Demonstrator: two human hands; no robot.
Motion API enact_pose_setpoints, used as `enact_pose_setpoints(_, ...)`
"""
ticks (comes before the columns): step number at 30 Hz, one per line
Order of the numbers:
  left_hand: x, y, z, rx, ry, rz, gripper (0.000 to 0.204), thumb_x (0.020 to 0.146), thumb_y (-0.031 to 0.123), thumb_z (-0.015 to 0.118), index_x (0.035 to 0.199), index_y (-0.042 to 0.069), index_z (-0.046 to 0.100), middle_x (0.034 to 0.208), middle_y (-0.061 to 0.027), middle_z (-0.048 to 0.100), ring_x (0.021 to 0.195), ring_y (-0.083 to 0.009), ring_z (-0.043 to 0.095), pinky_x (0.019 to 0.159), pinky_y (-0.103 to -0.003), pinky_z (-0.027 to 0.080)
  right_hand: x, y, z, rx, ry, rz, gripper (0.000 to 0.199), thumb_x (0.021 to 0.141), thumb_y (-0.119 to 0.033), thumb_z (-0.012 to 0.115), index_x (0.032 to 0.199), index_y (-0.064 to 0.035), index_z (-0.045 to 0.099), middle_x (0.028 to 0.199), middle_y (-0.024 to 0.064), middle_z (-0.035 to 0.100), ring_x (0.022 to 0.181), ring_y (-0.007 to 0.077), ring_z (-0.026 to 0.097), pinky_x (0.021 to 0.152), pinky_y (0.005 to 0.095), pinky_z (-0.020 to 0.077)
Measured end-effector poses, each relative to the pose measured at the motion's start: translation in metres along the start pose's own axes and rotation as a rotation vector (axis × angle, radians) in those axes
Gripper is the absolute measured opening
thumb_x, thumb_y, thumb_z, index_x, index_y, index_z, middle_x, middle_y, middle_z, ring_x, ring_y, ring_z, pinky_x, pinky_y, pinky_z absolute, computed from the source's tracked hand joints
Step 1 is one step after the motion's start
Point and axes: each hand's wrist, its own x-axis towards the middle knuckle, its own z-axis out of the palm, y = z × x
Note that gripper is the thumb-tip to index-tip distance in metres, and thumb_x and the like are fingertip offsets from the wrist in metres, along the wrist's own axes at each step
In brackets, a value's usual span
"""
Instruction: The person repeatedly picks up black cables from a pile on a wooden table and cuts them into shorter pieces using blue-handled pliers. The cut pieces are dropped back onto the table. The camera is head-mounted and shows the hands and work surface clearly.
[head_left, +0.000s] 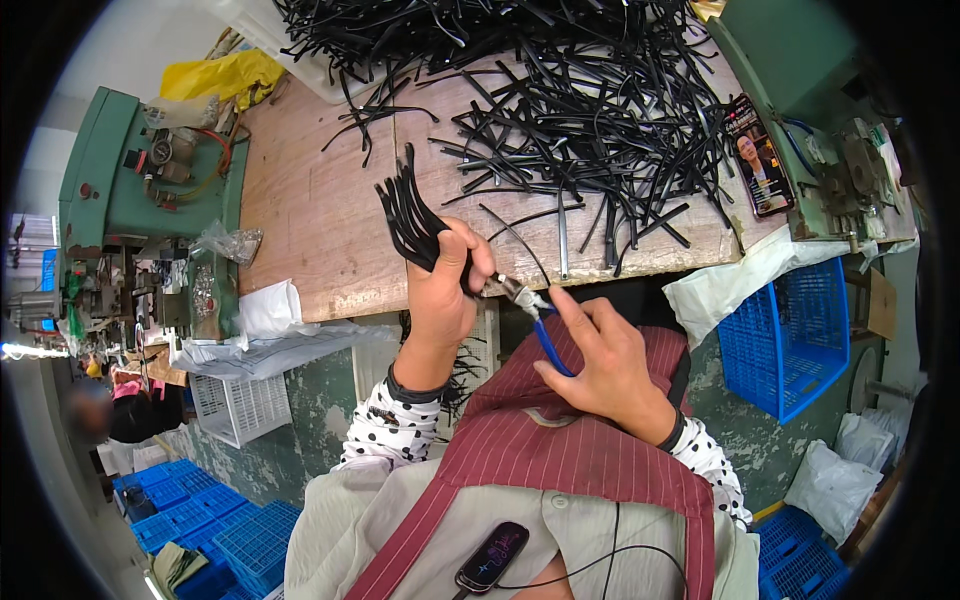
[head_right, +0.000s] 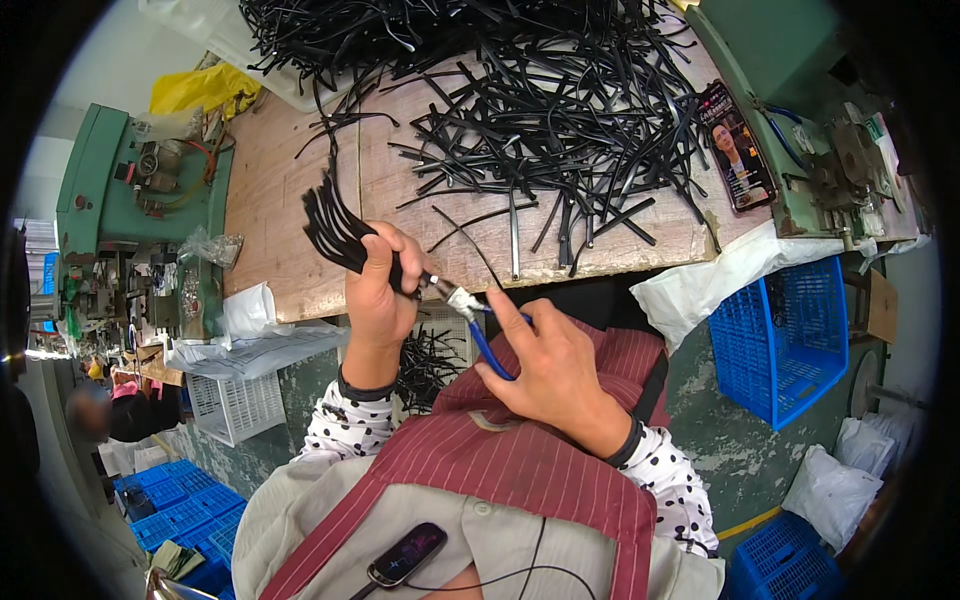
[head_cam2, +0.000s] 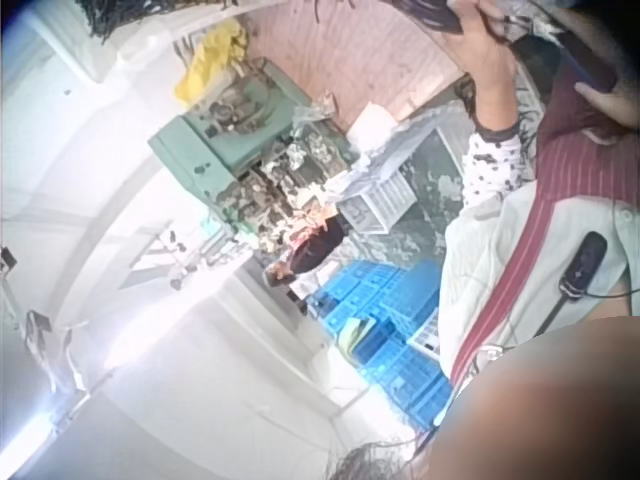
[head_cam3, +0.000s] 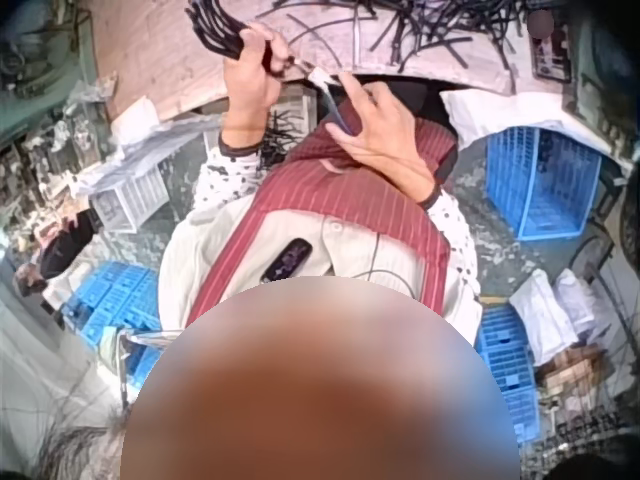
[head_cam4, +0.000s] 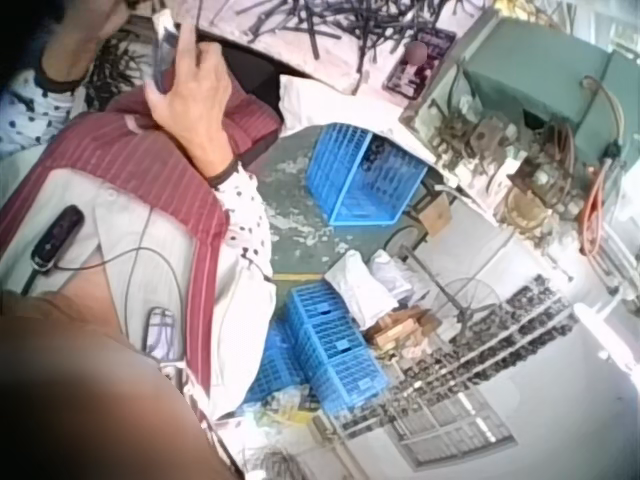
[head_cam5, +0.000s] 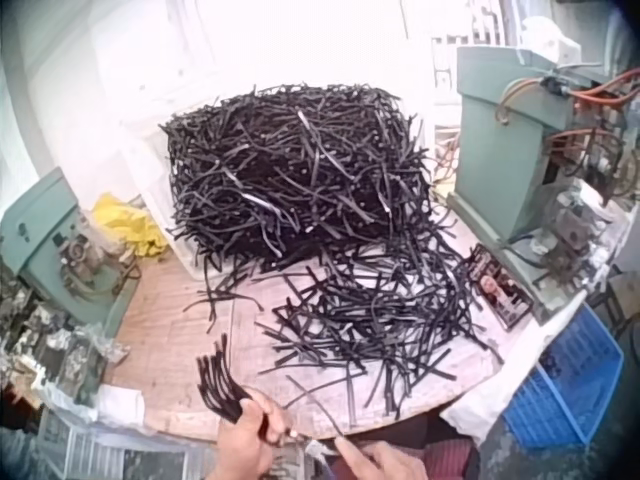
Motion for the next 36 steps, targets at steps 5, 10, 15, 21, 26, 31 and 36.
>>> enact_pose_setpoints(5,0.029,-0.004,-0.023,0.966,-0.093,0.231,0.018,0.085,-0.002,0.067,0.101,0.002,0.059,0.103,-0.0112,0.068,0.087,-0.0261,0.067,0.074,-0.033,0.051,-0.002,0.01,-0.01,0.006,0.169,0.015,0.088,0.061,-0.025,0.088,0.14,-0.0057,0.055,0.095,0.0121,0.058,0.077,0.0272,0.06,0.066,0.0352,0.0509)
enact_pose_setpoints(10,0.047,-0.009,-0.026,1.523,-0.577,0.326,0.036,0.067,-0.005,0.067,0.099,0.012,0.067,0.112,-0.0038,0.063,0.092,-0.0306,0.067,0.075,-0.039,0.055,-0.004,0.016,-0.014,0.015,0.202,0.007,0.091,0.06,-0.024,0.088,0.142,-0.004,0.053,0.095,0.013,0.058,0.077,0.0267,0.06,0.064,0.0354,0.0506)
enact_pose_setpoints(15,0.059,0.003,-0.028,1.305,-0.393,0.557,0.044,0.066,-0.006,0.067,0.106,0.012,0.065,0.112,-0.0045,0.067,0.093,-0.0304,0.069,0.074,-0.038,0.055,-0.003,0.014,-0.017,0.026,0.197,-0.017,0.091,0.06,-0.024,0.088,0.141,-0.0035,0.053,0.095,0.013,0.058,0.077,0.0269,0.06,0.065,0.0353,0.0506)
enact_pose_setpoints(21,0.025,-0.027,-0.085,0.654,0.193,0.064,0.018,0.102,0.021,0.061,0.104,0.004,0.057,0.083,-0.0039,0.063,0.067,-0.013,0.057,0.065,-0.028,0.05,-0.003,0.012,-0.01,0.062,0.137,-0.006,0.09,0.06,-0.024,0.088,0.141,-0.0029,0.054,0.095,0.0124,0.057,0.078,0.0266,0.058,0.068,0.0349,0.0498)
enact_pose_setpoints(26,0.006,-0.002,-0.037,-0.198,0.064,-0.081,0.033,0.104,0.042,0.052,0.097,0.01,0.052,0.074,-0.0009,0.051,0.055,-0.008,0.04,0.057,-0.026,0.043,-0.003,0.0,-0.003,0.069,-0.017,0.016,0.09,0.061,-0.028,0.087,0.141,-0.0053,0.054,0.093,0.0116,0.057,0.077,0.0267,0.058,0.068,0.0348,0.0496)
enact_pose_setpoints(31,-0.003,0.001,-0.01,-0.397,-0.11,-0.074,0.036,0.105,0.047,0.046,0.099,0.011,0.05,0.073,0.0006,0.048,0.054,-0.0072,0.04,0.056,-0.027,0.043,0.002,-0.01,-0.005,0.094,-0.037,0.015,0.088,0.063,-0.031,0.088,0.141,-0.0089,0.055,0.097,0.0119,0.057,0.08,0.0277,0.061,0.069,0.0373,0.052)
enact_pose_setpoints(36,-0.009,0.002,0.001,-0.272,-0.103,0.006,0.035,0.103,0.043,0.053,0.098,0.009,0.048,0.074,-0.0029,0.049,0.055,-0.0083,0.041,0.057,-0.026,0.044,0.001,-0.009,-0.006,0.123,-0.066,0.019,0.089,0.063,-0.031,0.087,0.142,-0.0068,0.053,0.095,0.0121,0.056,0.078,0.0274,0.06,0.068,0.0369,0.0511)
